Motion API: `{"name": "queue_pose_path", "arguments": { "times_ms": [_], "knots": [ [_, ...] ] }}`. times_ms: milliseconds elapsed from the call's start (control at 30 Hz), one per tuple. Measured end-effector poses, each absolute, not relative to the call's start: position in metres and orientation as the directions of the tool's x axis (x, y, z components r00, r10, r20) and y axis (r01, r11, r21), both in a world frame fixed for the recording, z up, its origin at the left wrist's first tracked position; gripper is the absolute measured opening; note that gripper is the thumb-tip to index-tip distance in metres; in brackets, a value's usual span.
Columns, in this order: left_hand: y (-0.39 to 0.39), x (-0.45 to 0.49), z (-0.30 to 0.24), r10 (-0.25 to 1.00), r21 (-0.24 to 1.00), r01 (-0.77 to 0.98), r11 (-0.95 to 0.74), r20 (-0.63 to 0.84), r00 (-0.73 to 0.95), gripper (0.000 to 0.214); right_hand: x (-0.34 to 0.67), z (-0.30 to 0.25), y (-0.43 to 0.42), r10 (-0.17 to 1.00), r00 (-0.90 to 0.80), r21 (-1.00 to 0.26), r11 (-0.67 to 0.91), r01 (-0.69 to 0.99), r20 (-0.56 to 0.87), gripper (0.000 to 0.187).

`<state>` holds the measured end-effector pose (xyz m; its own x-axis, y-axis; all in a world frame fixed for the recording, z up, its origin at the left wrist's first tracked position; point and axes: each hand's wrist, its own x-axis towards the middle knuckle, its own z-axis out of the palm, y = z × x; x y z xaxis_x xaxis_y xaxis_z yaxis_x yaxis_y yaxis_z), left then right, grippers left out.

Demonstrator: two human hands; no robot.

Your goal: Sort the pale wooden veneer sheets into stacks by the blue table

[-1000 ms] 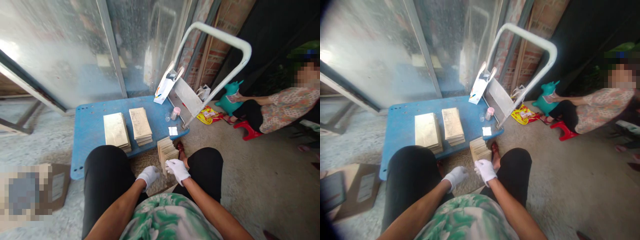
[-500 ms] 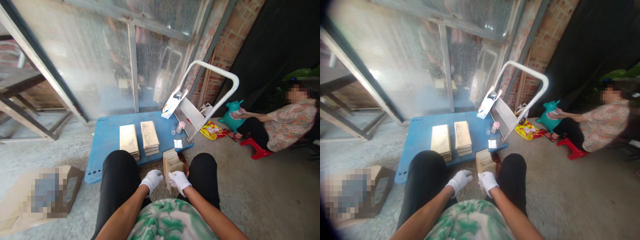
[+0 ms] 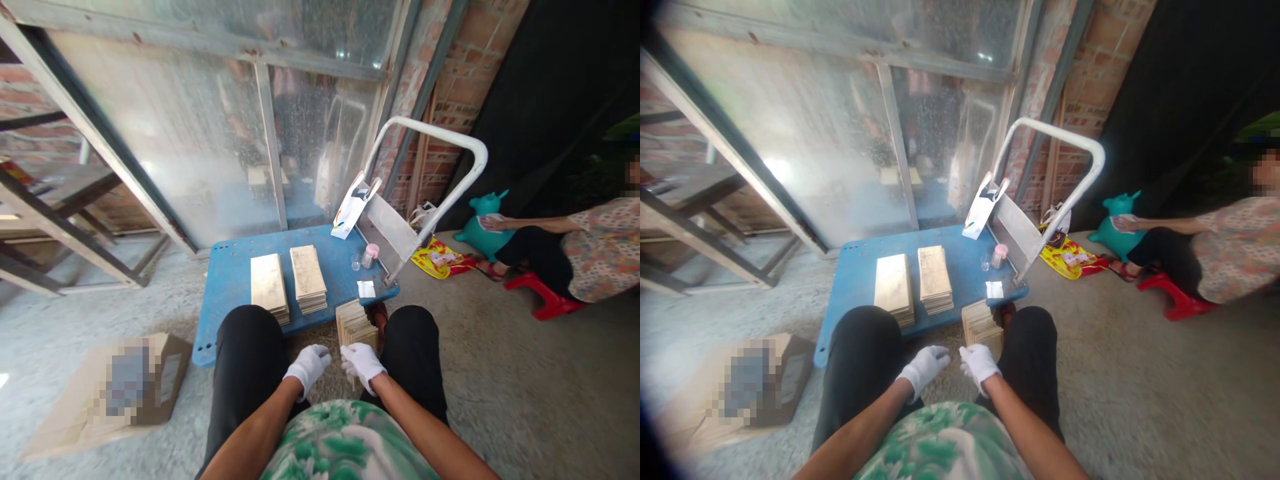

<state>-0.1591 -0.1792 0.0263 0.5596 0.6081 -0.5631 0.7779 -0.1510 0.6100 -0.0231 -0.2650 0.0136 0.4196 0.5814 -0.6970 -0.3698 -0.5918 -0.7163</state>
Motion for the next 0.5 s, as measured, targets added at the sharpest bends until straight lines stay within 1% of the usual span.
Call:
{"name": "queue_pose_path", "arguments": {
  "times_ms": [133,333,500],
  "knots": [
    [-0.181,-0.163,0.025,0.606,0.577,0.803,-0.149,-0.589,0.535,0.043,-0.026,0.012,-0.255,0.575,0.398,-0.699,-0.594,-0.398,-0.715,0.024],
    [-0.183,-0.167,0.023,0.606,0.504,0.852,-0.144,-0.635,0.479,0.039,-0.032,0.007,-0.24,0.594,0.337,-0.682,-0.606,-0.409,-0.731,0.016],
    [-0.19,-0.168,0.015,0.622,0.44,0.893,-0.096,-0.674,0.399,0.03,-0.029,-0.003,-0.242,0.574,0.301,-0.648,-0.653,-0.393,-0.761,0.02]
  ]
}}
